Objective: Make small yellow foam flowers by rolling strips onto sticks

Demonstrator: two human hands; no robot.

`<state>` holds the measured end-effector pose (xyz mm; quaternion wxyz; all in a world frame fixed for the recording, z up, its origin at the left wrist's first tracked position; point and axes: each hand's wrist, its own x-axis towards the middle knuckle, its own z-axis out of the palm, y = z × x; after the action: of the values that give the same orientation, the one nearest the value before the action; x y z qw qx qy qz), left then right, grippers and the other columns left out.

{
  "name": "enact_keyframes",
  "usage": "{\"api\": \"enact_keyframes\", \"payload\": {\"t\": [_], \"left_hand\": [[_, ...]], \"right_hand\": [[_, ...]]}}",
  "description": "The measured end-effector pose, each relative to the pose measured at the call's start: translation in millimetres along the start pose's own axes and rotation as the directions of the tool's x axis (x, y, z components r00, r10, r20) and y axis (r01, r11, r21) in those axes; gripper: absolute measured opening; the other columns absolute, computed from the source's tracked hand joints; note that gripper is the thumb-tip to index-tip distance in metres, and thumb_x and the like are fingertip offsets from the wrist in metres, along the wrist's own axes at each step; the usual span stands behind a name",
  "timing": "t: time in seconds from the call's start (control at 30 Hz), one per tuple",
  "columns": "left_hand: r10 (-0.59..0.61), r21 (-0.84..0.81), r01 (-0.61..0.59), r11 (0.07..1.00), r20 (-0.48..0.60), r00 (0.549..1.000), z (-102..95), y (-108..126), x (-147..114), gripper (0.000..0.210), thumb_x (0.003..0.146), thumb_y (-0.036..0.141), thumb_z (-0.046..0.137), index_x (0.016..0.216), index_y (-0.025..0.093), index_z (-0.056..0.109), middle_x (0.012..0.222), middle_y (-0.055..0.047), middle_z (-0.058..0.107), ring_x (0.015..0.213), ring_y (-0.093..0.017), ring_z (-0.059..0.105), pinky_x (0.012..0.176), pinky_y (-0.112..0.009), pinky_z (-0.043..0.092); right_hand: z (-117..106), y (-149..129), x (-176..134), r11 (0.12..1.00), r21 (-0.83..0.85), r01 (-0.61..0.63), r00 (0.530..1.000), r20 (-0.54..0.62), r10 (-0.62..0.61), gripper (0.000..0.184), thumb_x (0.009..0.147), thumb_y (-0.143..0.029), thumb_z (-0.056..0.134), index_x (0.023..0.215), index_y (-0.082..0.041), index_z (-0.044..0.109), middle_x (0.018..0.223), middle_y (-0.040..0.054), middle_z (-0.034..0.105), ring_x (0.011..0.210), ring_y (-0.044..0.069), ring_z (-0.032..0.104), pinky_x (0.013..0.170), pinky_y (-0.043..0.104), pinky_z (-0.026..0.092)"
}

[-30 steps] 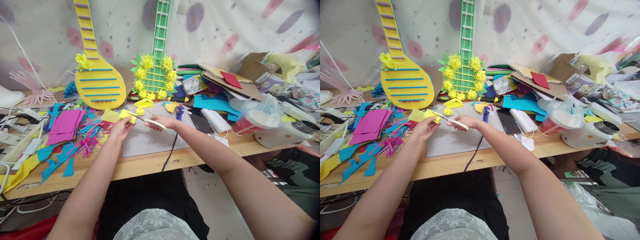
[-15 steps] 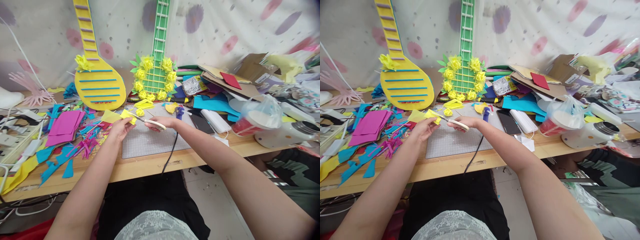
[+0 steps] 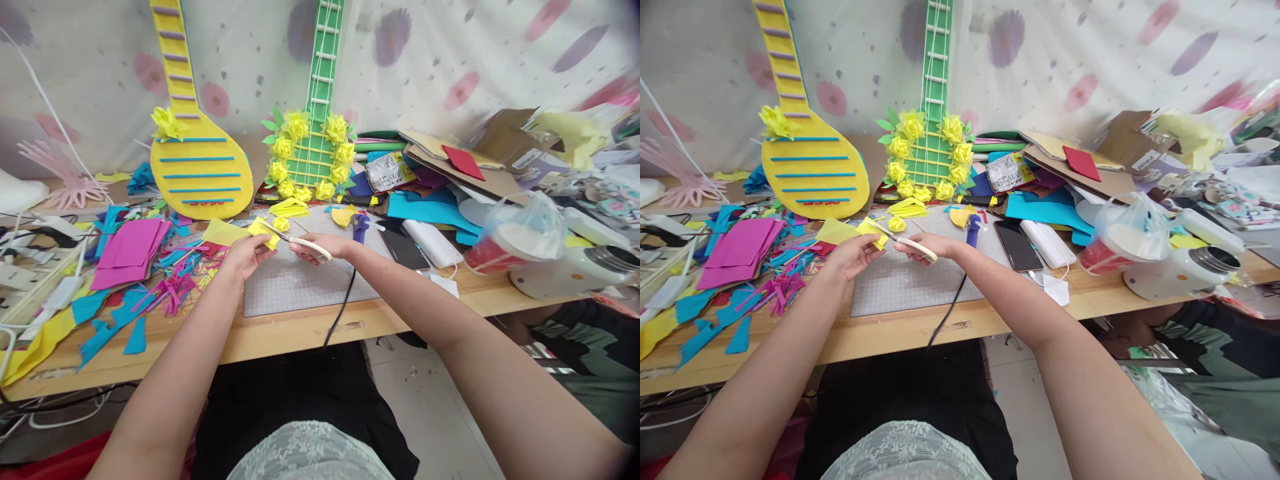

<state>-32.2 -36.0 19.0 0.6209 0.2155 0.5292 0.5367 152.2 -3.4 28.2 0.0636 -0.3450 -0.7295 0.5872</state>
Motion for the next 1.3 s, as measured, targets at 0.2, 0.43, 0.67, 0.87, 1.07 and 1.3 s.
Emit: {"api": "enact_keyframes", "payload": {"t": [0.2,0.43,0.67,0.87,1.07,1.3], "left_hand": [[-0.027,0.018,0.027,0.999,0.000,1.000,-2.6,4,0,0.009,0.070,0.000,0.057,0.068,0.008,0.059,0.061,-0.002,0.064,0.048,-0.008,0.056,0.050,-0.022,0.054],[-0.043,0.023,0.043,0.999,0.002,0.999,-7.4,7,-1,0.008,0.070,0.001,0.057,0.068,0.008,0.060,0.062,-0.003,0.064,0.050,-0.009,0.058,0.050,-0.022,0.053],[-0.034,0.041,0.034,0.999,0.003,0.999,-8.7,8,0,0.006,0.068,0.002,0.059,0.067,0.008,0.060,0.062,-0.004,0.064,0.052,-0.010,0.059,0.054,-0.023,0.053],[-0.051,0.059,0.050,0.997,0.011,0.999,-11.3,7,2,0.006,0.069,0.003,0.059,0.070,0.008,0.062,0.064,-0.006,0.066,0.052,-0.011,0.060,0.053,-0.021,0.052],[-0.049,0.057,0.049,0.997,-0.004,0.999,-14.9,4,2,0.007,0.070,0.002,0.058,0.070,0.009,0.061,0.063,-0.005,0.066,0.053,-0.011,0.061,0.053,-0.020,0.052],[-0.035,0.043,0.036,0.998,-0.031,0.999,-19.5,6,1,0.008,0.071,0.002,0.056,0.071,0.009,0.061,0.062,-0.004,0.065,0.052,-0.010,0.060,0.051,-0.020,0.052]], "right_hand": [[0,3,4,0.999,0.040,-0.013,1.000,-0.008,0.014,0.045,0.075,-0.057,0.055,0.066,-0.016,0.042,0.051,-0.0064,0.037,0.040,0.003,0.036,0.039,0.017,0.031],[0,6,7,0.999,0.043,0.001,1.000,-0.002,0.000,0.046,0.073,-0.059,0.056,0.065,-0.016,0.043,0.049,-0.0073,0.037,0.039,0.003,0.035,0.037,0.017,0.029],[0,4,8,0.999,0.031,0.014,1.000,-0.011,-0.014,0.048,0.070,-0.062,0.058,0.065,-0.016,0.043,0.048,-0.0079,0.036,0.038,0.003,0.035,0.036,0.017,0.028],[-1,4,8,1.000,0.011,-0.017,1.000,-0.021,0.017,0.050,0.067,-0.063,0.059,0.063,-0.016,0.043,0.046,-0.0081,0.036,0.038,0.003,0.035,0.037,0.017,0.028],[1,0,11,0.999,-0.013,-0.038,0.999,-0.018,0.038,0.050,0.066,-0.062,0.060,0.061,-0.016,0.041,0.046,-0.0082,0.038,0.037,0.003,0.035,0.036,0.018,0.028],[0,0,22,0.997,-0.080,-0.010,1.000,-0.001,0.010,0.050,0.067,-0.062,0.060,0.059,-0.017,0.041,0.046,-0.0078,0.039,0.037,0.003,0.035,0.037,0.018,0.028]]}}
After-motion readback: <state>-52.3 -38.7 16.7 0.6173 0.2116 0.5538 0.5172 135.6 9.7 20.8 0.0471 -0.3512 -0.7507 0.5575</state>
